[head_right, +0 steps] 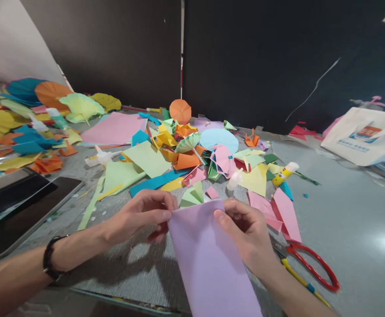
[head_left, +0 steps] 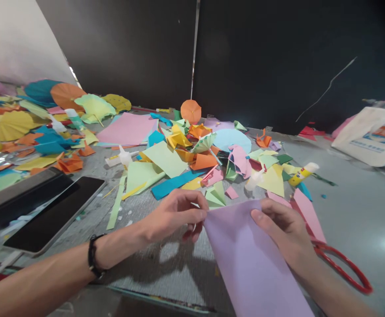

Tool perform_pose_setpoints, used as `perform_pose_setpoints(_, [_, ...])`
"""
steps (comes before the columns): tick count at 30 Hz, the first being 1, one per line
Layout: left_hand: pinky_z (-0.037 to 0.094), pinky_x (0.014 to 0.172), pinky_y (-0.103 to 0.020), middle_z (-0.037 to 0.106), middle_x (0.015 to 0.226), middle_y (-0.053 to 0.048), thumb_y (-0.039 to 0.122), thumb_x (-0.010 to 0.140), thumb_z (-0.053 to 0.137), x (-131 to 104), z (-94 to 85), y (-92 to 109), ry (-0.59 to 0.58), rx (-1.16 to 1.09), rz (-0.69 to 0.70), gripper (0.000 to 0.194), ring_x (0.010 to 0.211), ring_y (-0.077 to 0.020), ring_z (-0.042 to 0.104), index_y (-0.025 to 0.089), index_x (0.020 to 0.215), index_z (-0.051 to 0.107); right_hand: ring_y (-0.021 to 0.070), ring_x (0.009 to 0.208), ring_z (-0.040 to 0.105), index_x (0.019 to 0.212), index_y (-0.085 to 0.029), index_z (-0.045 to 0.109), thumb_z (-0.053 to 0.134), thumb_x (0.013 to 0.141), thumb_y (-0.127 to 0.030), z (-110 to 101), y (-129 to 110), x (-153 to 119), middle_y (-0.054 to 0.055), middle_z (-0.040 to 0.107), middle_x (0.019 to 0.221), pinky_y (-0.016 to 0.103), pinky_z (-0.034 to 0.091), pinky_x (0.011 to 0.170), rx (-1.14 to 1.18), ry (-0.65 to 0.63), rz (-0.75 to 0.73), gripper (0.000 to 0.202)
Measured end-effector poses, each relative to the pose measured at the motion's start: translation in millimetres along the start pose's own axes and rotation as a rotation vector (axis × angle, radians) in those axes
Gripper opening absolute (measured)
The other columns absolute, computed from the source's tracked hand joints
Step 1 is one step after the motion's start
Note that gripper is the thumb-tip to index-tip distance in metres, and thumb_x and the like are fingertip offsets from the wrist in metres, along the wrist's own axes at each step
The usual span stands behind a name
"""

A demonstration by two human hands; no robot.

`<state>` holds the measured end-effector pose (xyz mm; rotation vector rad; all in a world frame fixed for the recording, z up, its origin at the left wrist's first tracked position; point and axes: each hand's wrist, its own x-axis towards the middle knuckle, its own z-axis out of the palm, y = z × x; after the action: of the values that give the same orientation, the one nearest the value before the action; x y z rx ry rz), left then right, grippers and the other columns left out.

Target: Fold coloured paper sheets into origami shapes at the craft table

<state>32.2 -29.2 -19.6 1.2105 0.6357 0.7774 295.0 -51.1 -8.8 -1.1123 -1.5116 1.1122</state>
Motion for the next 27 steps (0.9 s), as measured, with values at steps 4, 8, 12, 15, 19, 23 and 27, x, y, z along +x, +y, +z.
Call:
perform_pose_setpoints(4, [0.039, 0.044, -0.018, 0.06, 0.076, -0.001, 0.05, 0.09, 0.074, 2, 2.8, 1, -0.098, 0.191, -0.053, 0.035, 0.055, -0.0093, 0.051, 0.016, 0.092, 0.067, 0.0109, 0.057, 0.052, 0.081, -0.019, 0.072, 0.072, 0.094, -0.043, 6, -2, -2, 0.0, 0.06, 0.068, 0.02, 0.041, 0.049, -0.04, -0.201, 0.043, 0.027])
perform_pose_setpoints(8, [0.037, 0.053, -0.019, 0.058, 0.073, 0.001, 0.045, 0.094, 0.069, 1, 10.5, -3, -0.148, 0.32, -0.015, 0.03, 0.062, -0.0098, 0.047, 0.015, 0.089, 0.069, 0.0108, 0.061, 0.051, 0.076, -0.018, 0.067, 0.068, 0.094, -0.036, 17, -7, -4, -0.001, 0.057, 0.069, 0.019, 0.042, 0.051, -0.139, -0.296, 0.026, 0.025])
perform_pose_setpoints(12, [0.035, 0.056, -0.02, 0.055, 0.07, 0.002, 0.036, 0.094, 0.067, 0, 14.2, -8, -0.119, 0.372, 0.009, 0.025, 0.062, -0.0093, 0.045, 0.015, 0.08, 0.066, 0.011, 0.062, 0.055, 0.077, -0.019, 0.067, 0.068, 0.092, -0.033, 21, -7, -6, -0.001, 0.06, 0.07, 0.018, 0.044, 0.052, -0.182, -0.293, 0.03, 0.021])
perform_pose_setpoints(15, [0.035, 0.054, -0.019, 0.056, 0.068, 0.003, 0.032, 0.091, 0.068, 0, 14.5, -9, -0.086, 0.368, -0.003, 0.02, 0.06, -0.0086, 0.044, 0.015, 0.08, 0.066, 0.0126, 0.066, 0.061, 0.086, -0.02, 0.072, 0.069, 0.092, -0.034, 21, -2, -7, 0.001, 0.068, 0.076, 0.019, 0.048, 0.055, -0.164, -0.27, 0.017, 0.016])
perform_pose_setpoints(19, [0.037, 0.055, -0.019, 0.059, 0.069, 0.001, 0.032, 0.091, 0.067, -2, 15.2, -8, -0.087, 0.397, -0.005, 0.02, 0.062, -0.0095, 0.048, 0.015, 0.081, 0.067, 0.0129, 0.066, 0.063, 0.081, -0.02, 0.072, 0.067, 0.094, -0.033, 21, -1, -7, 0.001, 0.07, 0.074, 0.02, 0.049, 0.055, -0.166, -0.27, -0.011, 0.019])
perform_pose_setpoints(23, [0.04, 0.057, -0.019, 0.061, 0.073, 0.0, 0.031, 0.091, 0.067, -2, 17.3, -9, -0.061, 0.42, 0.028, 0.017, 0.064, -0.0103, 0.052, 0.015, 0.085, 0.068, 0.0141, 0.067, 0.065, 0.079, -0.019, 0.071, 0.065, 0.095, -0.035, 23, -6, -5, 0.001, 0.07, 0.073, 0.021, 0.05, 0.056, -0.209, -0.294, -0.005, 0.023])
perform_pose_setpoints(27, [0.041, 0.058, -0.019, 0.062, 0.077, 0.0, 0.029, 0.092, 0.066, -2, 19.3, -10, -0.027, 0.428, 0.065, 0.013, 0.065, -0.0102, 0.054, 0.016, 0.087, 0.066, 0.014, 0.065, 0.066, 0.079, -0.019, 0.072, 0.063, 0.095, -0.036, 24, -8, -6, 0.002, 0.073, 0.072, 0.021, 0.049, 0.055, -0.243, -0.344, 0.032, 0.025])
